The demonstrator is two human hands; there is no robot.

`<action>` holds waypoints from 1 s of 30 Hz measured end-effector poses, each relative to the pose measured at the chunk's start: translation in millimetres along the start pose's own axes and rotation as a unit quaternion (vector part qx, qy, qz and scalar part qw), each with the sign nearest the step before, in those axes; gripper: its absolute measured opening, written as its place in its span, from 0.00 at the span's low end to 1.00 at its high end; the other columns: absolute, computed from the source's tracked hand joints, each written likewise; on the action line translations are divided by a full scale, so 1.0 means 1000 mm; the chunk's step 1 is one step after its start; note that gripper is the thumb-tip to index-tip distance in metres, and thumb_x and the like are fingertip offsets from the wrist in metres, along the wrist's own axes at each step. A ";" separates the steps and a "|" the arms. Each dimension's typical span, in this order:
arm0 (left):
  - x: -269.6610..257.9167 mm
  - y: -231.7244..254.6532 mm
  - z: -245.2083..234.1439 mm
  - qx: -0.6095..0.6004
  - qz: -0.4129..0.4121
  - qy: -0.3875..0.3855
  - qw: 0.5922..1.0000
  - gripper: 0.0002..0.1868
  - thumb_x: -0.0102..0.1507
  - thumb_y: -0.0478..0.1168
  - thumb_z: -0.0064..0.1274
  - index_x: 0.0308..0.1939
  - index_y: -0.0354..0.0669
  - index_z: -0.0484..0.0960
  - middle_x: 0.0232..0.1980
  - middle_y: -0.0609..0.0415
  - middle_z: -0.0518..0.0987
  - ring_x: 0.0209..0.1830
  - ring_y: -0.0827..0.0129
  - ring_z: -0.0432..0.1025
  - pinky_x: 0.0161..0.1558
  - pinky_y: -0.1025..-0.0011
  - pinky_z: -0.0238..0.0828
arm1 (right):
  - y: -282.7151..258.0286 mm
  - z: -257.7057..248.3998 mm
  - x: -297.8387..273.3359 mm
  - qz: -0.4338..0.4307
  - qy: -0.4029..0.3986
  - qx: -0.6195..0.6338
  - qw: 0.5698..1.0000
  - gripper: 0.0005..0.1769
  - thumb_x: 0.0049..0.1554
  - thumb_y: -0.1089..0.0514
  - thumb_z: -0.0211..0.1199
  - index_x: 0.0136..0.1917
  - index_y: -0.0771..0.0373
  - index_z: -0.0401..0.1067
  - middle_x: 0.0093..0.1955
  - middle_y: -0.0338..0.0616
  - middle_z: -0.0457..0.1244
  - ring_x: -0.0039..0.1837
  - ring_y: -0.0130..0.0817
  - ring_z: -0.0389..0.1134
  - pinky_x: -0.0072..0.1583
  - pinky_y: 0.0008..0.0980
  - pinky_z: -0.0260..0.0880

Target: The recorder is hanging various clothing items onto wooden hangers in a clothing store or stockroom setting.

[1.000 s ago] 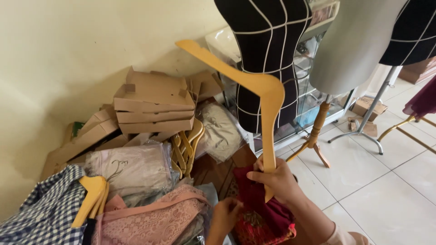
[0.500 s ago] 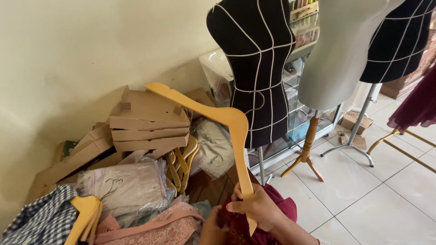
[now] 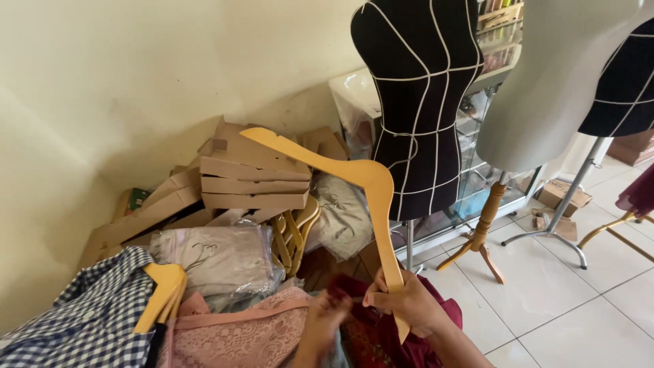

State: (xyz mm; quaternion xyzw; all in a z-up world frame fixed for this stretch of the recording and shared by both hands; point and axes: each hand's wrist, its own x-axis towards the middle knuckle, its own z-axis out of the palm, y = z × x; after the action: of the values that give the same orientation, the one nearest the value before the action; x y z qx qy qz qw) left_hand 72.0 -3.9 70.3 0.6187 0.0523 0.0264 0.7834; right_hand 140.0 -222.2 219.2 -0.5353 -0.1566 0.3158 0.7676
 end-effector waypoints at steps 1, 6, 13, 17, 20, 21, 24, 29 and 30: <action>0.002 -0.007 -0.009 -0.014 0.039 0.083 0.996 0.07 0.66 0.36 0.64 0.44 0.38 0.83 0.37 0.58 0.80 0.36 0.74 0.72 0.40 0.73 0.68 | -0.002 0.003 -0.001 0.004 -0.009 -0.018 1.000 0.17 0.49 0.70 0.70 0.35 0.61 0.60 0.38 0.49 0.70 0.40 0.32 0.69 0.41 0.30 0.66; -0.033 0.109 -0.035 -0.328 0.211 0.181 0.903 0.07 0.67 0.34 0.55 0.49 0.46 0.81 0.46 0.52 0.84 0.43 0.63 0.78 0.45 0.59 0.74 | 0.006 0.009 -0.005 -0.048 -0.020 -0.043 0.998 0.15 0.49 0.70 0.69 0.36 0.62 0.62 0.39 0.49 0.70 0.41 0.31 0.68 0.43 0.30 0.68; -0.098 0.242 -0.038 -0.272 0.372 0.128 0.878 0.24 0.60 0.27 0.52 0.61 0.46 0.80 0.54 0.50 0.83 0.52 0.61 0.79 0.53 0.58 0.77 | 0.015 0.011 -0.006 -0.048 0.077 -0.246 0.965 0.09 0.52 0.59 0.73 0.39 0.70 0.79 0.38 0.49 0.72 0.40 0.30 0.68 0.45 0.30 0.70; -0.071 0.190 -0.084 -0.223 0.310 0.124 0.916 0.21 0.63 0.25 0.55 0.60 0.36 0.76 0.55 0.46 0.82 0.53 0.59 0.77 0.56 0.59 0.76 | 0.032 -0.006 -0.021 0.079 0.171 -0.325 0.927 0.12 0.60 0.57 0.73 0.50 0.69 0.81 0.38 0.57 0.66 0.37 0.42 0.59 0.41 0.42 0.59; -0.056 0.183 -0.078 -0.211 0.244 0.067 0.944 0.27 0.59 0.21 0.54 0.64 0.31 0.74 0.53 0.44 0.81 0.53 0.59 0.76 0.57 0.61 0.73 | 0.075 -0.057 -0.020 -0.101 0.068 -0.278 0.953 0.14 0.52 0.53 0.70 0.45 0.68 0.83 0.38 0.39 0.74 0.41 0.24 0.72 0.45 0.27 0.74; -0.052 0.183 -0.070 -0.212 0.222 0.074 0.949 0.30 0.55 0.20 0.51 0.63 0.35 0.74 0.54 0.48 0.81 0.54 0.62 0.76 0.57 0.62 0.73 | 0.073 -0.060 -0.030 -0.051 0.077 -0.263 0.960 0.15 0.53 0.53 0.70 0.49 0.66 0.79 0.37 0.39 0.70 0.40 0.24 0.68 0.44 0.28 0.70; -0.038 0.180 -0.047 -0.200 0.193 0.070 0.958 0.35 0.50 0.18 0.46 0.61 0.40 0.74 0.57 0.54 0.80 0.57 0.67 0.75 0.60 0.67 0.71 | 0.073 -0.062 -0.054 0.011 0.129 -0.253 0.959 0.21 0.54 0.52 0.71 0.58 0.62 0.75 0.35 0.39 0.65 0.39 0.27 0.62 0.41 0.32 0.62; 0.009 0.134 -0.058 -0.178 0.189 0.028 0.965 0.33 0.49 0.18 0.42 0.59 0.35 0.73 0.57 0.50 0.79 0.57 0.65 0.75 0.61 0.66 0.70 | 0.096 -0.114 -0.093 -0.003 0.200 -0.350 0.915 0.24 0.54 0.47 0.74 0.59 0.62 0.79 0.32 0.40 0.64 0.39 0.27 0.58 0.43 0.35 0.64; 0.014 0.133 -0.057 -0.189 0.193 0.015 0.963 0.32 0.49 0.18 0.42 0.58 0.37 0.72 0.56 0.51 0.79 0.57 0.64 0.75 0.61 0.65 0.71 | 0.108 -0.136 -0.103 0.026 0.219 -0.394 0.892 0.22 0.55 0.45 0.74 0.57 0.60 0.79 0.32 0.40 0.64 0.40 0.28 0.60 0.45 0.34 0.67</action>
State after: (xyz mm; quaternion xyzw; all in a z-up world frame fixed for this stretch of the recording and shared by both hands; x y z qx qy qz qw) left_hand 82.8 84.2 186.1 0.4574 -0.0626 0.1957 0.8652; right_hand 107.0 -362.9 78.7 -0.8533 -0.0826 0.1229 0.4999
